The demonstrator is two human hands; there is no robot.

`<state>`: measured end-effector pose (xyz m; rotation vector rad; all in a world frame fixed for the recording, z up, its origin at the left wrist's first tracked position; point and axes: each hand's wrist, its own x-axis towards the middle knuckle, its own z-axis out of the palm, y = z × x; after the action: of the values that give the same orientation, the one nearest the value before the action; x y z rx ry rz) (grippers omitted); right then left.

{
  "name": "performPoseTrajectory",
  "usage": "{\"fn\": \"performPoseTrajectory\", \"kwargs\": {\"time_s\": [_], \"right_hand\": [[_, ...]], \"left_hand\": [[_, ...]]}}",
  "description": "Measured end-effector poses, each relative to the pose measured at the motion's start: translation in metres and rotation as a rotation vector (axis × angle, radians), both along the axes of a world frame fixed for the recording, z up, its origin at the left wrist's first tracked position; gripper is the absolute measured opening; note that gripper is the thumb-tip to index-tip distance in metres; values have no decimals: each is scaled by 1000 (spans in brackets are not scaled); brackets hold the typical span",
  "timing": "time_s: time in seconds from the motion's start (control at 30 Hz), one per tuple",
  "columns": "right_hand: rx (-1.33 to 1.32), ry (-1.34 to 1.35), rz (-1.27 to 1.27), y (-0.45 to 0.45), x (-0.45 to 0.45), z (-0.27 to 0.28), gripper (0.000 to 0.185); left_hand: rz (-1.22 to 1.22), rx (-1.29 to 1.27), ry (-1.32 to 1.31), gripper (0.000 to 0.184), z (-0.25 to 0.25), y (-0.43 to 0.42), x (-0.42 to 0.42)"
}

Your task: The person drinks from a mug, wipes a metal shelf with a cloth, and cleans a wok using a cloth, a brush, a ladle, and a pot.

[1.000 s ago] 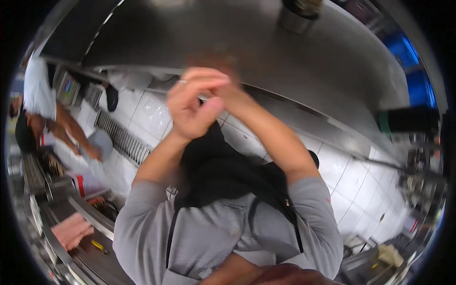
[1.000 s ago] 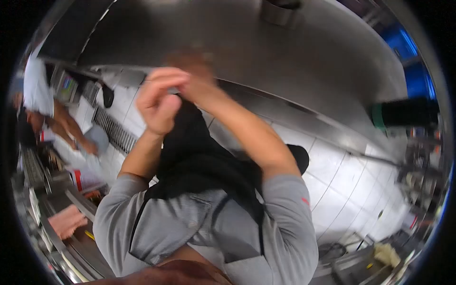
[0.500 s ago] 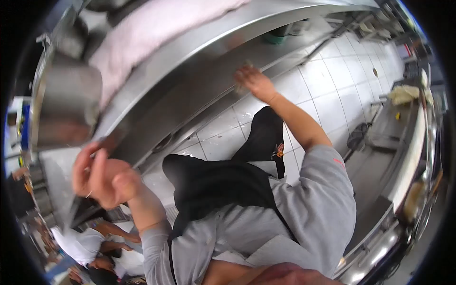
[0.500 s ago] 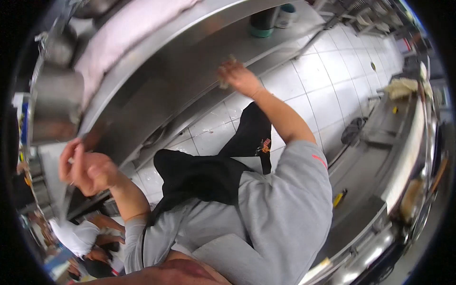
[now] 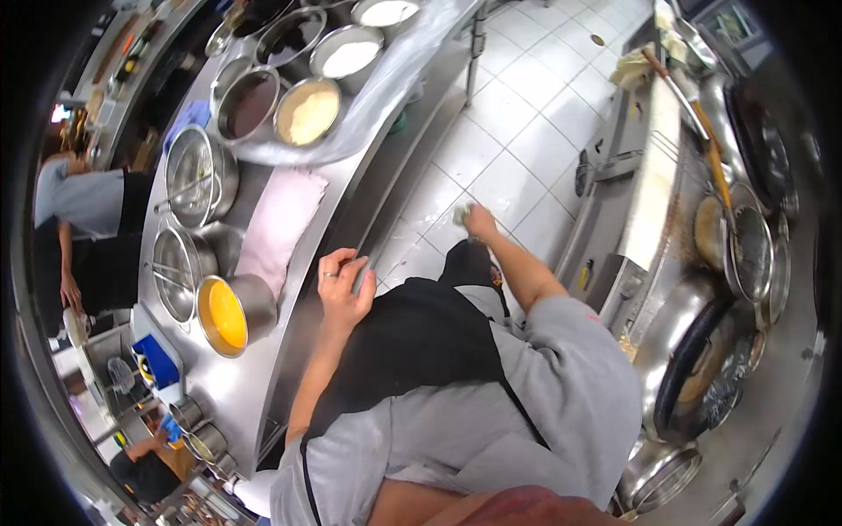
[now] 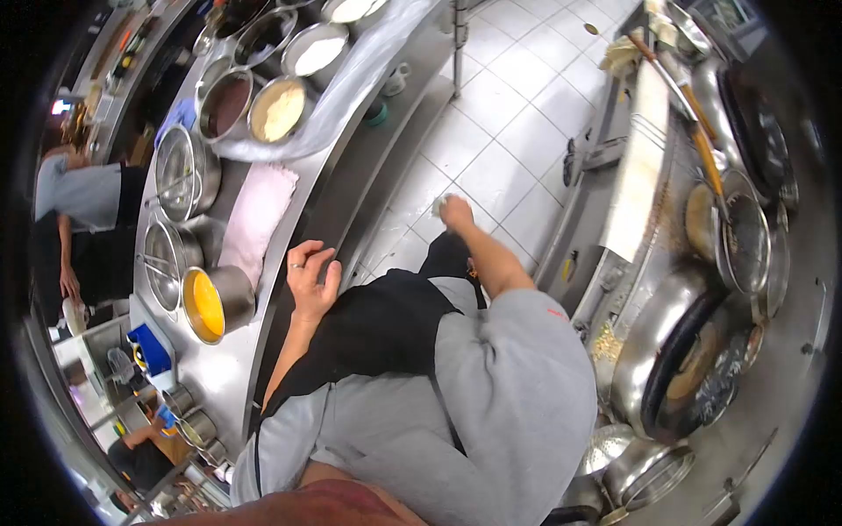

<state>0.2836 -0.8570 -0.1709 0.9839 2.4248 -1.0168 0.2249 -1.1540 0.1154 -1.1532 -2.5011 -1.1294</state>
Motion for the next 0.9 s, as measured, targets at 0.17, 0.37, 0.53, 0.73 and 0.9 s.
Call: {"fn": "performPoseTrajectory", "kwargs": {"time_s": [0.17, 0.37, 0.53, 0.73, 0.9], "right_hand": [[-171, -188, -324, 9, 102, 13, 54], [-361, 149, -696, 60, 78, 69, 48], [-774, 361, -821, 118, -1, 120, 18], [-822, 562, -802, 182, -74, 191, 15], [-909, 597, -928, 259, -121, 214, 23]], "left_hand": [[-106, -69, -202, 12, 8, 58, -15], [-181, -139, -243, 10, 16, 131, -53], [-257, -66, -261, 16, 36, 198, -90], [-247, 56, -370, 22, 71, 282, -160], [-334, 228, -641, 24, 85, 376, -226]]}}
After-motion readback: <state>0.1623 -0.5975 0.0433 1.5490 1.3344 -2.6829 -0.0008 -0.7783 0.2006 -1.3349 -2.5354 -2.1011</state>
